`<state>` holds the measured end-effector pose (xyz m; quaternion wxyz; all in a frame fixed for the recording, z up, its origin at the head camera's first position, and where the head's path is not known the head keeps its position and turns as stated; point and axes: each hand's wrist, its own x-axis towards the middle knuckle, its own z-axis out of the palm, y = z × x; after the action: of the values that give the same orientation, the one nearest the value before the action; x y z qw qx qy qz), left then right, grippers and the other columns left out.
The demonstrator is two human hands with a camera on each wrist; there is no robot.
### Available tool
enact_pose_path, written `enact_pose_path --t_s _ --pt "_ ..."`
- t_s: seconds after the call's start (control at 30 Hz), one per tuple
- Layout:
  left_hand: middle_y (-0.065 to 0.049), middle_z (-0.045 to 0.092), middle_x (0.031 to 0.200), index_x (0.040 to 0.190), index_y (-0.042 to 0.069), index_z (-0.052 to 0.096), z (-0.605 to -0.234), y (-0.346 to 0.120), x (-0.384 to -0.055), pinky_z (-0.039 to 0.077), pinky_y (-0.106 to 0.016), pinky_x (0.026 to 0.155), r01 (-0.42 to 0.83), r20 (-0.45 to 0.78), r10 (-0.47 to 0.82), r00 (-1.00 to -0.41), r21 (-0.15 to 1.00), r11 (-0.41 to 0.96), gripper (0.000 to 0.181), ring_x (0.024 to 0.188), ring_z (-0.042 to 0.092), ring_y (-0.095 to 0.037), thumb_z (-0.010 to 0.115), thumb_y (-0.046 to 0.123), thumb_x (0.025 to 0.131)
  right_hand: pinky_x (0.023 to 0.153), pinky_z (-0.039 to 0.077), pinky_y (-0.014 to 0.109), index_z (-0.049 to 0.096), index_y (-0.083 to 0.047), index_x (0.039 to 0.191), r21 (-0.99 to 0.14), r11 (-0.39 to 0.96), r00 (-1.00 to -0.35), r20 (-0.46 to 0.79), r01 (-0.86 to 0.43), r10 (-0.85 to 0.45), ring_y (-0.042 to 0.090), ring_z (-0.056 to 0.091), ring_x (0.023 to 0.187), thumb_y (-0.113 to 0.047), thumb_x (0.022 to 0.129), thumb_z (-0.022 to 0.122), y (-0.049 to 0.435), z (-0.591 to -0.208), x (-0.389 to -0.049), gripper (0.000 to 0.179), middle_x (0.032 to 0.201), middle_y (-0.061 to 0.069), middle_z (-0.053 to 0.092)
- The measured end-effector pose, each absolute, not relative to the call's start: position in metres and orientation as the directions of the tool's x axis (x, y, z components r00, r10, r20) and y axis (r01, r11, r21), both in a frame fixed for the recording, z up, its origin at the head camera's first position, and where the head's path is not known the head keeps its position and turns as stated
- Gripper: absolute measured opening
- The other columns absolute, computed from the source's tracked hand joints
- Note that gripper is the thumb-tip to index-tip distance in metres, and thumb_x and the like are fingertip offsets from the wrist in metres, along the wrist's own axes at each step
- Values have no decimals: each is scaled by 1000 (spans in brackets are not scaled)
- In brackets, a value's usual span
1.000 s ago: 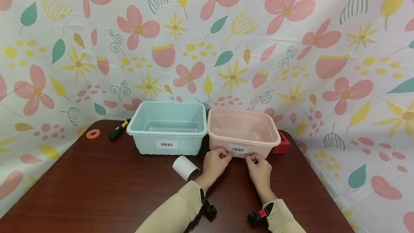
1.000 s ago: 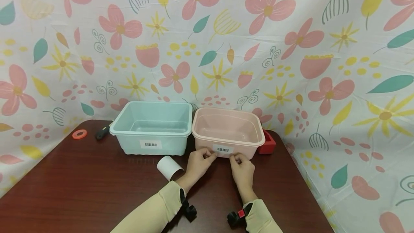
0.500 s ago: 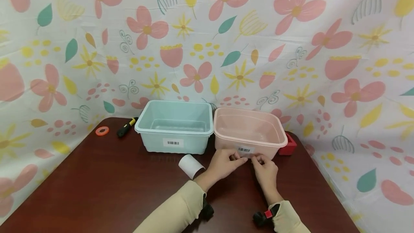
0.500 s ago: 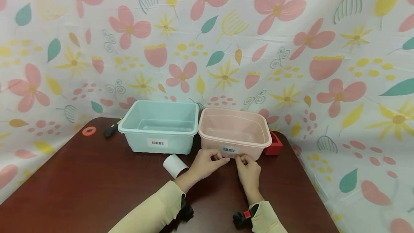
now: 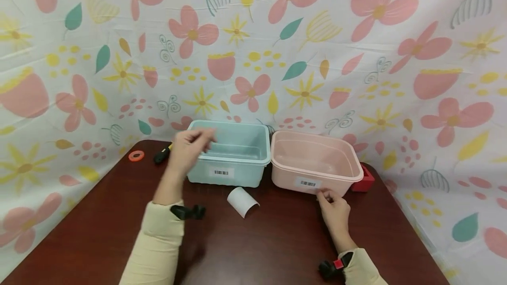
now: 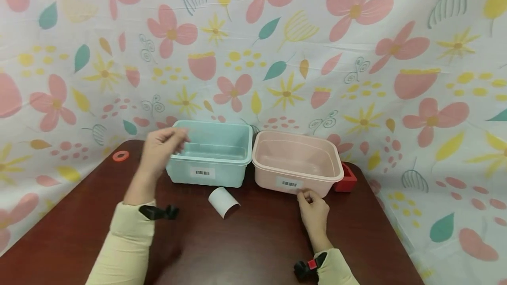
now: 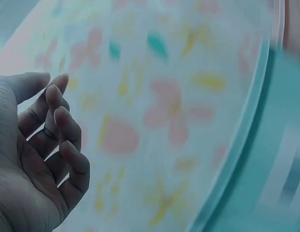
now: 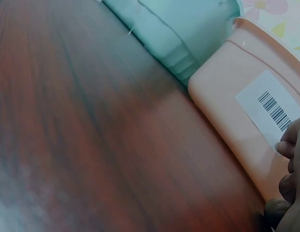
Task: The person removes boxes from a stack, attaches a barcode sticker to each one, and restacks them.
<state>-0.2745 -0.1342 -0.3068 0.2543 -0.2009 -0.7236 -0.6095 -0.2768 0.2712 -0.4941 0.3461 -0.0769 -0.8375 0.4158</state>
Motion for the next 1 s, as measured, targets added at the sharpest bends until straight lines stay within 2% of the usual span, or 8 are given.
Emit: enact_pose_path --t_s 0.2,0.27,0.37,0.47,0.53,0.63,0.83,1.0 --pt "-6 64 74 91 9 74 -322 -202 -289 48 -28 58 425 506 -258 -823 850 310 39 68 60 -22 68 47 95 52 32 21 67 -12 60 -750 642 -741 519 -156 426 7 43 51 -21 89 77 278 -491 -274 31 54 -4 55" --pt "-6 68 86 102 11 73 -330 -216 -295 50 -33 81 308 434 -331 -838 877 369 46 80 61 -23 64 55 94 52 32 21 66 -12 60 -752 640 -741 519 -159 426 7 42 51 -22 89 77 279 -491 -273 32 54 -3 55" --pt "-9 66 115 122 13 66 -345 -232 -305 43 -42 96 131 294 -389 -873 910 393 57 100 59 -27 57 62 95 52 32 21 67 -11 61 -758 629 -744 519 -172 421 6 42 51 -24 89 78 280 -491 -272 33 54 -3 55" --pt "-12 53 140 139 10 55 -358 -241 -314 43 -45 103 38 137 -342 -930 959 282 65 117 54 -27 53 59 98 51 32 20 68 -10 62 -759 623 -745 526 -192 411 5 42 50 -25 89 79 280 -493 -273 33 55 -4 55" --pt "-13 47 146 144 7 50 -365 -242 -318 46 -43 102 14 62 -282 -957 986 168 64 122 52 -25 53 53 100 51 32 20 68 -10 62 -756 621 -743 534 -206 404 4 42 50 -25 89 79 280 -493 -273 33 55 -5 55" --pt "-15 44 150 148 5 46 -370 -241 -322 41 -46 109 14 25 -208 -978 999 52 63 132 48 -27 54 47 102 51 32 20 67 -12 60 -759 614 -741 539 -218 402 4 42 50 -25 88 80 278 -493 -273 33 55 -4 55" --pt "-17 47 150 148 3 47 -374 -236 -323 38 -49 111 27 34 -146 -989 998 52 61 138 45 -31 54 44 103 51 33 20 65 -14 59 -772 585 -735 544 -248 405 5 44 52 -20 87 80 272 -494 -273 33 60 -4 59" --pt "-16 47 151 147 3 50 -378 -237 -324 38 -48 112 22 33 -143 -989 997 75 58 138 45 -31 53 42 104 48 31 19 65 -12 61 -769 518 -691 604 -374 398 1 39 50 -15 88 80 263 -486 -269 31 56 -7 53"
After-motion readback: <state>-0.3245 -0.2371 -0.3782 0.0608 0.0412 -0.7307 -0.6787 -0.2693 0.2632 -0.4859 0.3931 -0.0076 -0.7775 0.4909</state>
